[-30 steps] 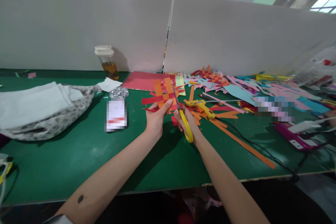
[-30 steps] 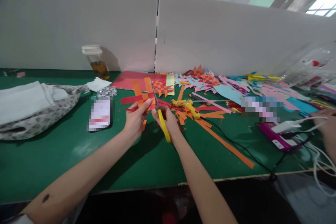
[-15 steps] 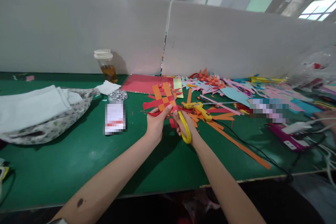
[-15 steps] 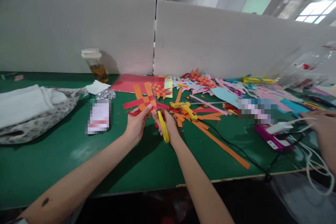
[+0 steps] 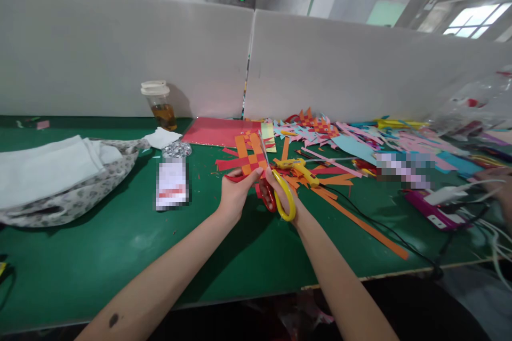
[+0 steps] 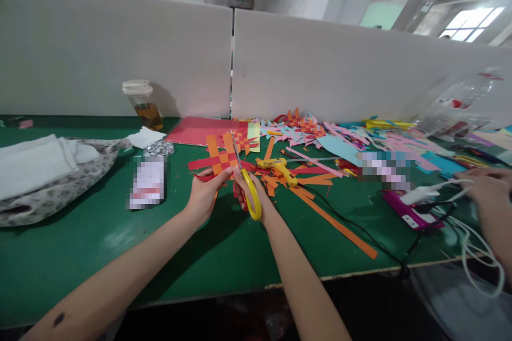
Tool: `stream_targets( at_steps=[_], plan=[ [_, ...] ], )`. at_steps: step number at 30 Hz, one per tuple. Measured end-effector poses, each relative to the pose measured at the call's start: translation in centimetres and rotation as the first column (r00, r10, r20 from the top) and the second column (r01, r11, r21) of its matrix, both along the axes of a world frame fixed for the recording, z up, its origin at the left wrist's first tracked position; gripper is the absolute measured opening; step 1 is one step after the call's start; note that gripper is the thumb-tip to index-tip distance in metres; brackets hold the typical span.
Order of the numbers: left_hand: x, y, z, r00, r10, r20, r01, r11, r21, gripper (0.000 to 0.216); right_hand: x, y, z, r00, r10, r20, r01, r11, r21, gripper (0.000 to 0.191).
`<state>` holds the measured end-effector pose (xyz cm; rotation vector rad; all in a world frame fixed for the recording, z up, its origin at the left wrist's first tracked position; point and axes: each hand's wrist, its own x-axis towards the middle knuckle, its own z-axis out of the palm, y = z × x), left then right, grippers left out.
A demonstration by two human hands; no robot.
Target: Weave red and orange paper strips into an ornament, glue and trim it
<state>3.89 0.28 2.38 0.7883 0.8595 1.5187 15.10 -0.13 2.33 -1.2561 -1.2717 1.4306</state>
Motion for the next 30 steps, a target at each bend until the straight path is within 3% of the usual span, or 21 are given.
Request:
stream_targets(
  at_steps=[13,30],
  plan=[
    [-0.24,0.17,-0.11,0.999,0.005,-0.040,-0.005,1.000,-0.001,0.026,-0.12,0.14,-0.52,0.993,-0.120,0.014,0.121,0.992,-0.027,0.047],
    [-0.33,0.49,-0.63,0.997,-0.031,-0.066,0.029,0.999,-0.030,0.029,-0.07,0.02,0.07,0.996,-0.087,0.018,0.087,0.996,-0.012,0.051]
  ],
)
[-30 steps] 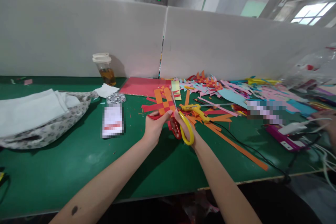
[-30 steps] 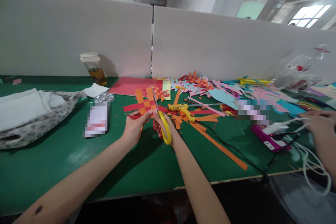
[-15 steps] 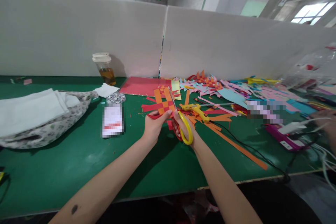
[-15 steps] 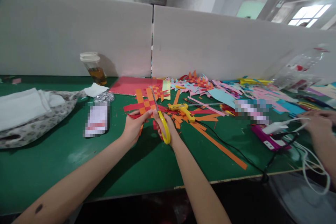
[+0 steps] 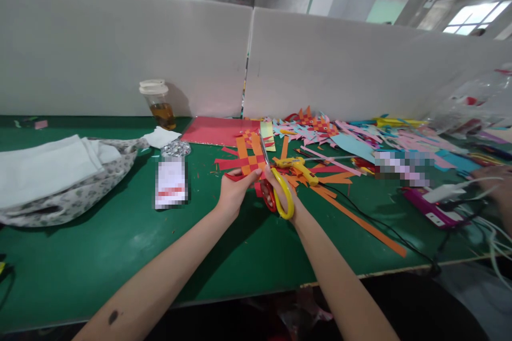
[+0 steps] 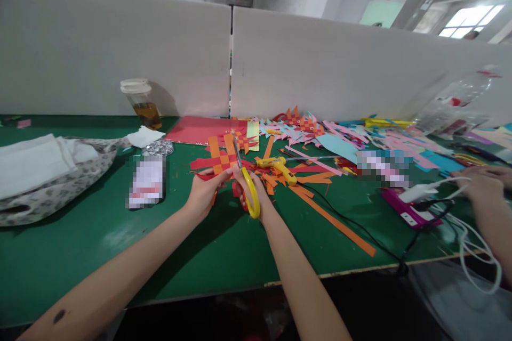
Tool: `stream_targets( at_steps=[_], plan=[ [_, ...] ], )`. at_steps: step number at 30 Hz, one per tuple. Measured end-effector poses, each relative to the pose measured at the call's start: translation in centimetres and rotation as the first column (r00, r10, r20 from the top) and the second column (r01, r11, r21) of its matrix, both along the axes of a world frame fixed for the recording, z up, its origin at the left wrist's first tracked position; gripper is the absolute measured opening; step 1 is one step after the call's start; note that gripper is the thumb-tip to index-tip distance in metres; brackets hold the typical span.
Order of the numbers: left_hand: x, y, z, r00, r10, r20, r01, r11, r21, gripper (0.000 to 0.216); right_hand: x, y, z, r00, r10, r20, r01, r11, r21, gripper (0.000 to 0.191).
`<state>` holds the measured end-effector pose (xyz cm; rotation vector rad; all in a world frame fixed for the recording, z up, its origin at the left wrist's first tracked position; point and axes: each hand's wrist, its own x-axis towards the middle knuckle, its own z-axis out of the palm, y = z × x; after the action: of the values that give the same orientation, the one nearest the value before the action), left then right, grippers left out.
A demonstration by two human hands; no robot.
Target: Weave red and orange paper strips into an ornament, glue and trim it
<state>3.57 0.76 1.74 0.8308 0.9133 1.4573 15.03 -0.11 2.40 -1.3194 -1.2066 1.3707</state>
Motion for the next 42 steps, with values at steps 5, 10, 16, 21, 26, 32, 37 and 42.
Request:
stream_targets(
  at_steps=[5,10,16,21,26,32,37,42],
  plan=[
    [-0.12,-0.07,0.22,1.000,-0.008,-0.006,0.008,1.000,-0.012,0.030,0.01,0.00,0.15,1.000,0.001,0.002,-0.001,1.000,-0.016,0.051],
    [-0.13,-0.14,0.23,1.000,0.000,-0.017,0.000,1.000,-0.016,0.031,-0.01,-0.02,0.27,1.000,-0.010,-0.001,0.010,0.999,-0.031,0.052],
    [-0.04,-0.20,0.09,0.999,-0.010,-0.040,0.011,1.000,0.022,0.028,0.12,-0.04,0.26,1.000,0.000,-0.025,0.000,1.000,-0.004,0.051],
    [-0.06,-0.16,-0.10,0.999,-0.022,-0.047,0.023,0.999,0.022,0.029,0.04,-0.11,0.33,1.000,-0.024,-0.019,0.024,1.000,0.010,0.052],
    [0.10,-0.10,-0.27,0.999,-0.015,-0.043,0.015,1.000,0.011,0.029,-0.03,-0.10,0.17,0.998,-0.056,0.008,0.056,0.997,0.051,0.051],
    [0.14,-0.10,-0.17,0.999,-0.008,-0.052,0.008,1.000,0.006,0.029,0.00,-0.08,0.19,0.994,-0.099,0.048,0.096,0.993,0.075,0.050],
    [0.05,-0.25,0.04,0.999,-0.011,-0.034,0.011,1.000,-0.004,0.029,0.06,0.05,0.09,0.996,-0.075,0.040,0.072,0.996,0.055,0.049],
    [0.16,-0.42,0.11,0.997,-0.064,-0.042,0.065,0.998,0.011,0.030,0.14,0.12,-0.18,0.996,-0.091,0.016,0.090,0.994,0.063,0.048]
  ],
)
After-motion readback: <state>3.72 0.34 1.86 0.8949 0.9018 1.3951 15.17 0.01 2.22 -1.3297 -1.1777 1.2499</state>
